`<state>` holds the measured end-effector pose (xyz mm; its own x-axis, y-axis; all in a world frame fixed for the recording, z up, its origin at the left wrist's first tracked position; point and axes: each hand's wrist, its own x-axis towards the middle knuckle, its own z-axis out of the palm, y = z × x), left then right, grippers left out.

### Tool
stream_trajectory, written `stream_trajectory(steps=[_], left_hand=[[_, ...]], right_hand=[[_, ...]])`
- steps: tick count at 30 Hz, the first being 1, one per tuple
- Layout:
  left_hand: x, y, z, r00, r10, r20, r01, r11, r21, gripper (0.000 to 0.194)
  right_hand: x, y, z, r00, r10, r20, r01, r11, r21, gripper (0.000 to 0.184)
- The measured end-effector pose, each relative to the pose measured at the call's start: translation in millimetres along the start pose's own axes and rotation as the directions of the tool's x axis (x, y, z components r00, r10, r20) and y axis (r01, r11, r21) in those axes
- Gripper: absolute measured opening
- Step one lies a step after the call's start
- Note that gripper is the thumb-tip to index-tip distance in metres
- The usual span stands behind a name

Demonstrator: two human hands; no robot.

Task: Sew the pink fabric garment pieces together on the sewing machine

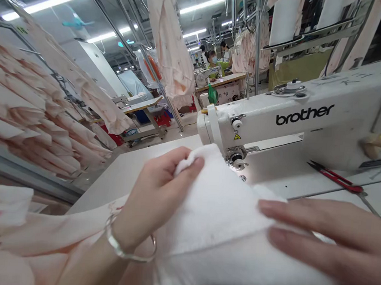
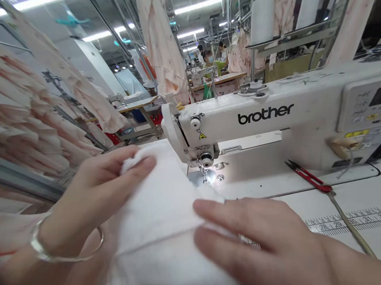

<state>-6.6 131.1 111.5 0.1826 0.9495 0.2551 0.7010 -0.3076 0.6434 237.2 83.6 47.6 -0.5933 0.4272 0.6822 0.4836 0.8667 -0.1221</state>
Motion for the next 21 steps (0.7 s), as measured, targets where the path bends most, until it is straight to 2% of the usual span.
stream_trajectory(steps=[1, 2, 3, 6, 8, 10, 14, 18, 21], left_hand=[[5, -4, 7.2, 0.999, 0.001, 0.035, -0.003, 0.998, 0.067, 0.028], [9, -13, 18.4, 0.993, -0.019, 0.116, 0.005, 0.993, 0.120, 0.027], [11, -24, 32.7, 0.986, -0.031, 0.161, 0.011, 0.992, 0.128, 0.026], [9, -60, 77.4, 0.979, -0.034, 0.202, 0.002, 0.988, 0.156, 0.024], [0, -76, 95.8, 0.976, -0.025, 0.214, -0.012, 0.985, 0.171, 0.022], [-10, -81, 101.9, 0.973, -0.031, 0.230, -0.011, 0.984, 0.178, 0.019], [-21, -78, 97.6, 0.968, -0.101, 0.229, 0.059, 0.981, 0.184, 0.014], [-18, -76, 98.0, 0.961, -0.158, 0.228, 0.111, 0.973, 0.204, 0.020], [-14, -75, 100.7, 0.950, -0.209, 0.234, 0.149, 0.956, 0.251, 0.024]], right_hand=[[0, 7, 4, 0.997, -0.060, 0.046, 0.060, 0.998, -0.011, 0.027], [-2, 14, 10, 0.989, -0.116, 0.091, 0.118, 0.993, -0.016, 0.026], [-4, 21, 19, 0.978, -0.156, 0.137, 0.159, 0.987, -0.012, 0.027], [-16, 30, 41, 0.933, -0.222, 0.284, 0.243, 0.969, -0.040, 0.036], [-24, 26, 47, 0.895, -0.240, 0.375, 0.289, 0.954, -0.080, 0.038], [-31, 18, 47, 0.869, -0.251, 0.427, 0.329, 0.937, -0.118, 0.039], [-36, 8, 41, 0.844, -0.284, 0.455, 0.377, 0.918, -0.126, 0.047], [-38, 15, 44, 0.893, -0.238, 0.382, 0.314, 0.938, -0.150, 0.049], [-45, 24, 46, 0.893, -0.274, 0.357, 0.329, 0.939, -0.102, 0.042]])
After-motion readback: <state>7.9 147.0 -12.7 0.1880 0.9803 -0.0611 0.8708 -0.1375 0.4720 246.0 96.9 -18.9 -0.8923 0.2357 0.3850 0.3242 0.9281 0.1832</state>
